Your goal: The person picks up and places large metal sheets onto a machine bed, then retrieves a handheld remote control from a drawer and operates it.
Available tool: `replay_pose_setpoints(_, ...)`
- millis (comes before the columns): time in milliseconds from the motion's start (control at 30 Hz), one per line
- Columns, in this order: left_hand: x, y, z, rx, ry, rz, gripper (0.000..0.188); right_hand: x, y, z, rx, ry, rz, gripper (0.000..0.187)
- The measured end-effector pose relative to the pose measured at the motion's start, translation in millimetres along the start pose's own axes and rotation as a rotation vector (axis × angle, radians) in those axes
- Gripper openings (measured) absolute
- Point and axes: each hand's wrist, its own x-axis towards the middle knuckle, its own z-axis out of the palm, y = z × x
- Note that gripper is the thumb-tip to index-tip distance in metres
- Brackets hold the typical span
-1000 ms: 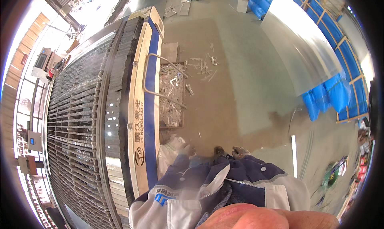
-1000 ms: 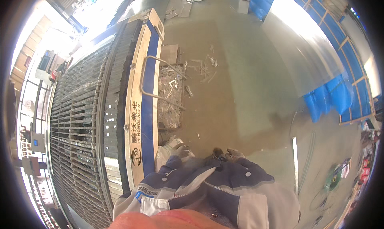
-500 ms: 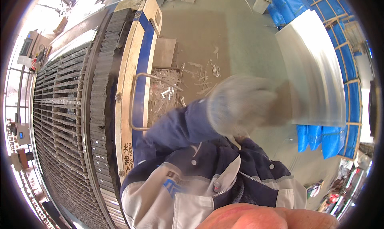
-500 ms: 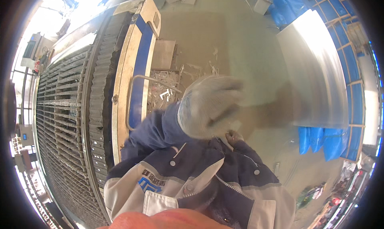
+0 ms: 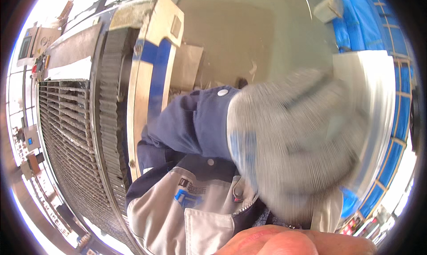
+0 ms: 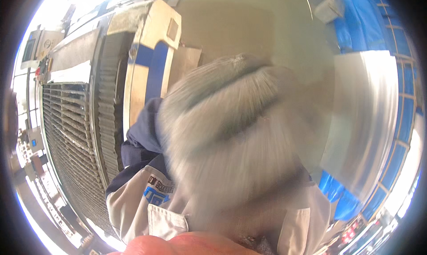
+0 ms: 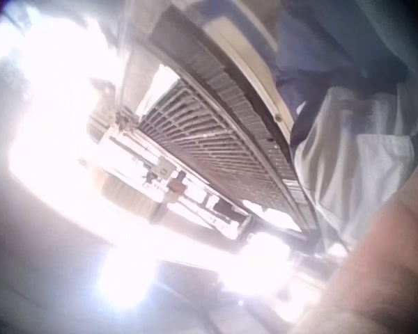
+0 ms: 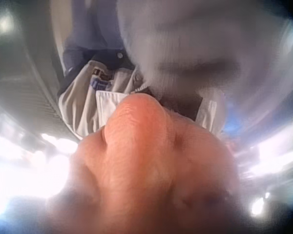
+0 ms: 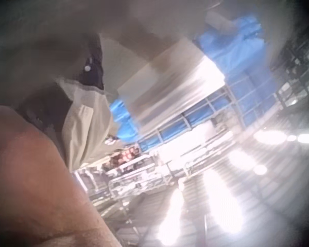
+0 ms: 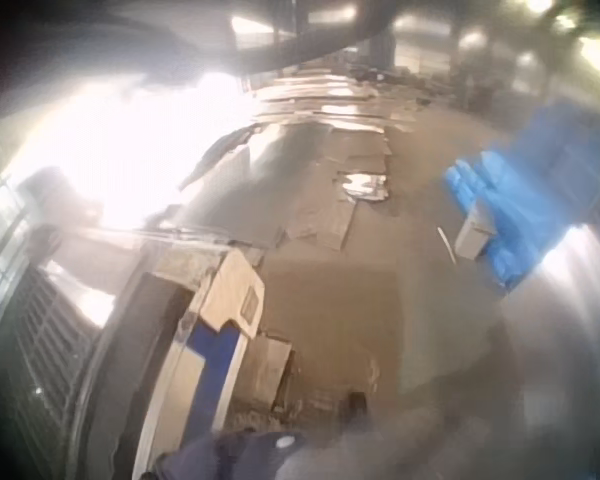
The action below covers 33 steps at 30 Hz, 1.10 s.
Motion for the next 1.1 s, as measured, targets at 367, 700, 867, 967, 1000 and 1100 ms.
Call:
replay_pose_setpoints(367, -95.4, -440.1, -144.6, 0.719, -0.059, -1.237, 0.040, 429.8, -309.4, -175.0, 0.333, -0.063, -0.063, 0.036)
replay_pose_setpoints(700, -131.0, -807.2, -225.6, 0.424, 0.359, -1.522, 0.045, 763.6, -563.9, -85.1, 0.016, -0.379, 0.110, 0.039)
replay_pose_setpoints(867, -124.3, -859.1, -269.4, 0.480, 0.526, -1.756, 0.043, 932.1, -714.4, -38.3, 0.018, -0.422, 0.020, 0.025)
replay_pose_setpoints(967, -127.1, -886.2, -279.5, 0.700, 0.538, -2.170, 0.041, 1080.8, -772.9, 41.3, -0.018, -0.485, 0.021, 0.017)
replay_pose_setpoints(1000, -130.4, -899.1, -274.7, 0.826, 0.372, -2.270, 0.041, 1138.8, -789.6, 76.9, -0.022, -0.492, 0.010, 0.016)
replay_pose_setpoints(1100, -149.1, -957.0, -256.1, 0.794, 0.576, -2.396, 0.044, 1305.7, -817.6, 181.2, -0.062, -0.578, 0.045, 0.033)
